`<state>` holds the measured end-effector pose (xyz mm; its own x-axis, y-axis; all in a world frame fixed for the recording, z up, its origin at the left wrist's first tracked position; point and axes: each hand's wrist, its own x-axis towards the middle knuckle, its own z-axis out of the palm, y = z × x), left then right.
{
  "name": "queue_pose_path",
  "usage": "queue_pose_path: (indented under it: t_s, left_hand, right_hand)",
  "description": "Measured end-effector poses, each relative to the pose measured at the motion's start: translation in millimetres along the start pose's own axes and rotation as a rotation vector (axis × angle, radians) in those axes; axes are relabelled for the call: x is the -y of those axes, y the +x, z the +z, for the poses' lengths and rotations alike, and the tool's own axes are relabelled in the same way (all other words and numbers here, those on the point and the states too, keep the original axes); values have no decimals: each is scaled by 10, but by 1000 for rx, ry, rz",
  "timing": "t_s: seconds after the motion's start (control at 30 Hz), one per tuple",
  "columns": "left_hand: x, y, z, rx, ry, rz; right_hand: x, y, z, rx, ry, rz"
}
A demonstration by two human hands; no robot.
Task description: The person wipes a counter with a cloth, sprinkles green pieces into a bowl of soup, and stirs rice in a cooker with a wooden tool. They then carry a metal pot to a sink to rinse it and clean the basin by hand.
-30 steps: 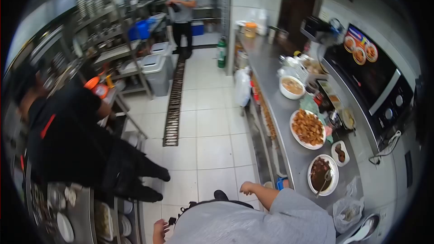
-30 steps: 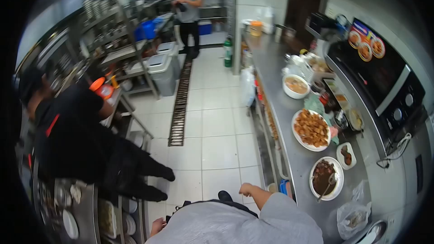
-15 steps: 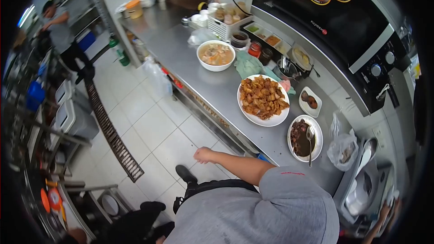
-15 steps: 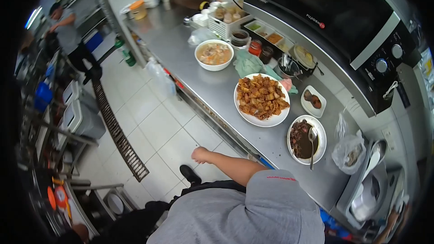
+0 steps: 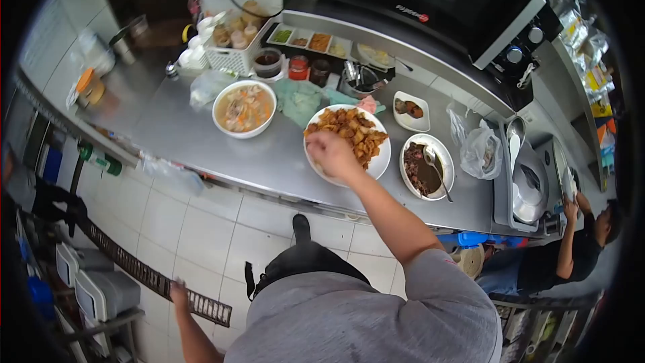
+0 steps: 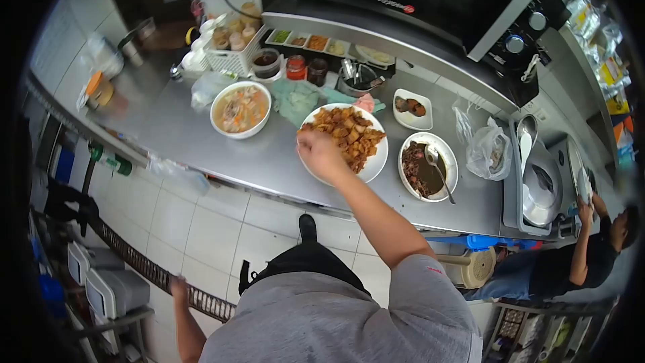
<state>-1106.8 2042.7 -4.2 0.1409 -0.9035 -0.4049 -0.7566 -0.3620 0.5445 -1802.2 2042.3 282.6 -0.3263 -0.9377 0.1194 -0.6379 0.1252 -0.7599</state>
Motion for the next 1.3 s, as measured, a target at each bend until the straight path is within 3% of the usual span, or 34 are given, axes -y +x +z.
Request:
queue_pose_path:
  t_s: [0.03,0.07,0.13,0.17,0.2,0.23,0.3,0.33,0.4,0.43,0.5,0.57,0.63,0.7,0.77,0.83,0.97,1.03,1.07,1.13,1.23,1.3]
  left_hand:
    - [-872,72,-233,25,-113,48]
    - [-1750,18,-354,-6,-225,76]
    - [-2935,-104,-329,-29,-329,136]
    - [-3346,-161,-258,23,-438,219]
    - [-3649,-234,-147,80,-544,291]
    - [-3885,-297,-3,156,-571,328]
    - [-4284,-476,226,292,-494,347]
    - [-4363,-507,349,311,-468,356]
    - [-4536,-599,542,330,-443,335]
    - [-4650,-631,595,341,-432,338]
    - [-4863,-676,682,381,-434,261]
    - [-5139,-632,763,412,-416,253]
    - [-5382,-583,827,482,-346,394]
    - [-5714,-658,856,549,-315,402]
    - [-5934,-662,975,627,-317,449]
    - [-6017,-629,1042,702,-283,469]
    - [-5908,-442,1329,882,-237,437]
    - [-5878,-397,1484,960,-161,405]
    - [-5930,-455,1537,994,-162,392]
    - [-5992,-548,1643,1044,-170,371]
    - [-6022,-668,1837,1144,-287,259]
    - [-6037,-706,1943,1147,-342,151]
  right_hand:
    - [-171,214,-163,-165,-157,-108]
    - [-368,407,-262,-211,-288,-76]
    - [-818,666,-342,-232,-492,15]
    - [-992,740,-359,-200,-563,73]
    - [-1019,782,-467,67,-456,218]
    - [-1099,726,-488,22,-513,128]
    - [-1218,645,-671,-310,-464,-98]
    - [-1313,603,-726,-309,-462,-82]
    - [-1464,535,-883,-687,812,510]
    - [-1495,492,-1039,-733,1083,748]
    - [-1733,511,-1190,-912,1446,1019]
    - [-2101,594,-1304,-945,1445,962]
    - [-2410,636,-1345,-959,1458,891]
    - [-2511,622,-1401,-808,1306,831]
    - [-2099,495,-1480,-903,1094,796]
    - [-1793,192,-1497,-774,1053,669]
    - [-1160,-742,-1124,-438,1134,802]
    - [-1035,-1190,-917,-499,1272,1002]
    - [-1033,-1303,-925,-521,1259,1005]
    - [-1076,-1542,-945,-918,1374,1144]
    - [-1569,-1741,-1035,-1125,1257,1024]
    - [-1748,-1766,-1116,-1124,1238,1034]
